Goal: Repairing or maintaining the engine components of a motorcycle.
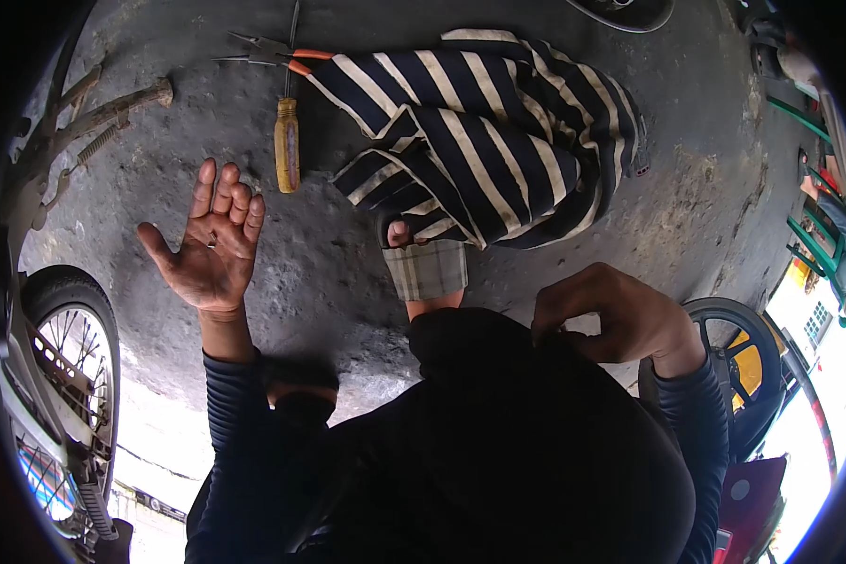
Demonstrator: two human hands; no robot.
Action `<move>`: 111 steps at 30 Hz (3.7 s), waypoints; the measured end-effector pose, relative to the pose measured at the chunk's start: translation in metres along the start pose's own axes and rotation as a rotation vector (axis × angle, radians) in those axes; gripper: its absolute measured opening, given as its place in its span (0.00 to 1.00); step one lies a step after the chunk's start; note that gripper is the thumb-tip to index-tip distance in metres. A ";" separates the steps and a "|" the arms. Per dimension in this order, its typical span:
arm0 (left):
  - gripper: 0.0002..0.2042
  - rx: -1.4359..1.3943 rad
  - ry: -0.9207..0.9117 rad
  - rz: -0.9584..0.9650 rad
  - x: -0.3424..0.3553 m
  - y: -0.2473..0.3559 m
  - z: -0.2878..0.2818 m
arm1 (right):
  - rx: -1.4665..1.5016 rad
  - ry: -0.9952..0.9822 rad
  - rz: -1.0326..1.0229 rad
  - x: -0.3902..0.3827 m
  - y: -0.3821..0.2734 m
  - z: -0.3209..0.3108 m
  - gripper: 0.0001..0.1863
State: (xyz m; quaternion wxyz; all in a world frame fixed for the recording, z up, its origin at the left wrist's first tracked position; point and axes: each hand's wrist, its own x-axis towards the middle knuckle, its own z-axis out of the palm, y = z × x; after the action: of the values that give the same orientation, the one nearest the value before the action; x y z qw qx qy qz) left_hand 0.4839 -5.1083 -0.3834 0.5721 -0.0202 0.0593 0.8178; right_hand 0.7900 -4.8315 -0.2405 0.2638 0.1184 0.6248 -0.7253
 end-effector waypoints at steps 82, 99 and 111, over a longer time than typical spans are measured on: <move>0.08 2.482 -0.445 -0.285 0.064 -0.246 -0.036 | -0.164 1.278 0.488 0.001 0.096 0.053 0.13; 0.06 2.276 -0.447 -0.427 0.057 -0.216 -0.013 | -0.033 0.566 -0.420 0.182 -0.120 -0.013 0.04; 0.17 0.102 0.108 -0.058 -0.017 -0.047 0.053 | -0.263 0.471 -0.837 0.336 -0.234 -0.026 0.08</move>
State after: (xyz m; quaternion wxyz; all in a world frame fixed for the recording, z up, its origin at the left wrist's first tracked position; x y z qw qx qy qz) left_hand 0.5362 -5.1023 -0.3330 0.5918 -0.0368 0.1310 0.7945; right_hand 0.3822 -4.8668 -0.2162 -0.1854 -0.0161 0.7475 -0.6377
